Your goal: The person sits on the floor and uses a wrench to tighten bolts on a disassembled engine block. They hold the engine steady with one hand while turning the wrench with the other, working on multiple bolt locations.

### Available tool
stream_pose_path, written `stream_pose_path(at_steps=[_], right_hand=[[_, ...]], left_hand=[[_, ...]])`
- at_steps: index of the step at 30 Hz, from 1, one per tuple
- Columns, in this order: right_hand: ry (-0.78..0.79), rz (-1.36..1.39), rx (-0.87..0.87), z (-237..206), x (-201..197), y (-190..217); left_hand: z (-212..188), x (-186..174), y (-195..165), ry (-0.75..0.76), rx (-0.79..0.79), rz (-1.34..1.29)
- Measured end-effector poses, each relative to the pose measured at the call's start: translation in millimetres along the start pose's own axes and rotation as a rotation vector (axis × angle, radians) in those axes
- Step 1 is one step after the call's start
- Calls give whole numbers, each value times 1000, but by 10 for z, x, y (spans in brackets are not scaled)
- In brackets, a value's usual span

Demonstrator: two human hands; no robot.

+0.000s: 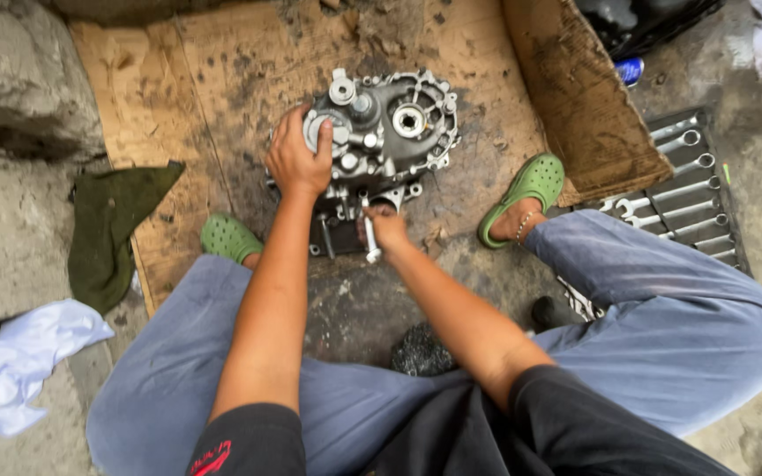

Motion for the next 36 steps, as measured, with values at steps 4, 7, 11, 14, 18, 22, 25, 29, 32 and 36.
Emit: stream_pose_path(at_steps=[4,7,11,14,18,22,25,29,32,36], right_hand=[[66,342,116,-144,209,-170],[115,414,146,-224,207,-137],[159,196,145,-300,-36,-28],[68,-205,-33,-219,-264,87],[75,-513,-376,76,-380,299],[82,-883,-605,320,-368,526],[95,-1097,-615,379,-340,680],[113,-1304,-578,428,-282,826],[255,-1200,-410,489,-258,812],[259,-906,-289,517,-311,643]], left_hand=[[4,-29,-13,-9,-9,21],[19,-30,-27,22,-29,15],[31,-11,-26,38,-44,30],[9,-5,-4,24,-49,35],[-5,3,19,33,-38,29],[15,16,18,4,0,-24],[-14,15,26,20,-32,15],[-23,36,73,25,-31,21],[-26,34,81,37,-36,37],[-17,30,64,23,-35,22]])
Point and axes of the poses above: each hand's wrist, its own z-axis towards the middle knuckle, its own x-axis out of the palm, y = z × x, the point moved 2 cm from there along z, towards the middle knuckle, and after that the axes turned 11 degrees about -y, right-handed, at the moved point
